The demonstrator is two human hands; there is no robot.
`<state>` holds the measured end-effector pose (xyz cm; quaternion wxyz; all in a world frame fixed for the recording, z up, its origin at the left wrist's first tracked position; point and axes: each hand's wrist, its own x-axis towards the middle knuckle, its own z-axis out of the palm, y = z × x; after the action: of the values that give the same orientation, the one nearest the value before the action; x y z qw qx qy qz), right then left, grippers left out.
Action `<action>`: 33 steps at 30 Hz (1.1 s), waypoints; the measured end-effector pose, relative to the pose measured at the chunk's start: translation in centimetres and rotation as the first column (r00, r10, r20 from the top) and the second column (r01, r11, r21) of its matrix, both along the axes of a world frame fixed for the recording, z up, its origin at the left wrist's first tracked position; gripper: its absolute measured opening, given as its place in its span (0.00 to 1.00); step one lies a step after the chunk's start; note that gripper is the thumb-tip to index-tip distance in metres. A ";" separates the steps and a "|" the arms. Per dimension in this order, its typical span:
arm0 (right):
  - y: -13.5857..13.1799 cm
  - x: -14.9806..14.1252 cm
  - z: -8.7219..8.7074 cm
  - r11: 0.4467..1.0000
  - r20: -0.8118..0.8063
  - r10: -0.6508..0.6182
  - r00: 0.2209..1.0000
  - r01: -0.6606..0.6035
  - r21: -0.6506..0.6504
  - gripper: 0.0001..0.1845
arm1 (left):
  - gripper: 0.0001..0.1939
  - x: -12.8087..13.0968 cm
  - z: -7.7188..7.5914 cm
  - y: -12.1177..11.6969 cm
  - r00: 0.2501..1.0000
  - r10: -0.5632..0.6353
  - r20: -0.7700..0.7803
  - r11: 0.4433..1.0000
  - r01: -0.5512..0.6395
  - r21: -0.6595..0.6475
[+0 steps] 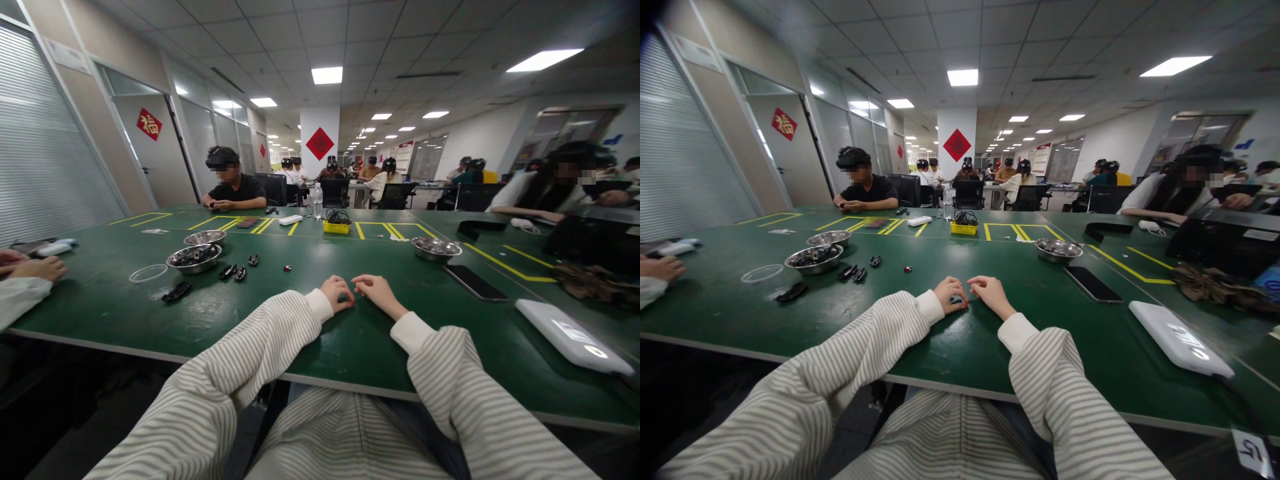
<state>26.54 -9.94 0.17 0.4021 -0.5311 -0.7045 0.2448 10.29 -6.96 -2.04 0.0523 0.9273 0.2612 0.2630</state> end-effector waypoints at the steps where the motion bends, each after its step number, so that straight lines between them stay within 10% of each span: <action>1: 0.0 0.1 0.1 1.000 0.015 0.007 1.000 -0.007 0.008 0.13 | 0.06 0.1 0.0 -0.3 1.000 -0.010 -0.001 1.000 0.010 -0.011; 10: -0.7 0.2 0.9 0.993 0.179 0.118 0.977 -0.115 -0.024 0.14 | 0.16 -2.2 1.1 1.7 0.970 0.243 0.015 0.967 -0.241 -0.078; 14: -1.3 0.2 1.1 0.978 0.287 0.204 0.936 -0.207 -0.022 0.14 | 0.16 -6.1 1.8 3.9 0.735 0.678 0.014 0.734 -0.677 0.042; 19: -1.3 0.3 1.0 0.955 0.343 0.276 0.898 -0.298 0.011 0.11 | 0.14 -9.8 1.5 5.9 0.584 0.807 -0.084 0.582 -0.812 -0.051; 28: -1.0 -0.1 0.0 0.976 0.259 0.175 0.950 -0.202 0.078 0.11 | 0.11 -5.1 0.7 4.0 0.910 0.371 -0.185 0.915 -0.392 -0.093; 33: -1.0 -0.3 0.0 0.983 0.203 0.137 0.970 -0.158 0.094 0.10 | 0.10 -2.1 0.5 1.1 0.983 0.154 -0.095 0.983 -0.163 -0.088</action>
<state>26.27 -10.96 0.14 0.3401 -0.4758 -0.7905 0.1816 8.17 -5.87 -1.56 0.0639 0.9106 0.3486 0.2126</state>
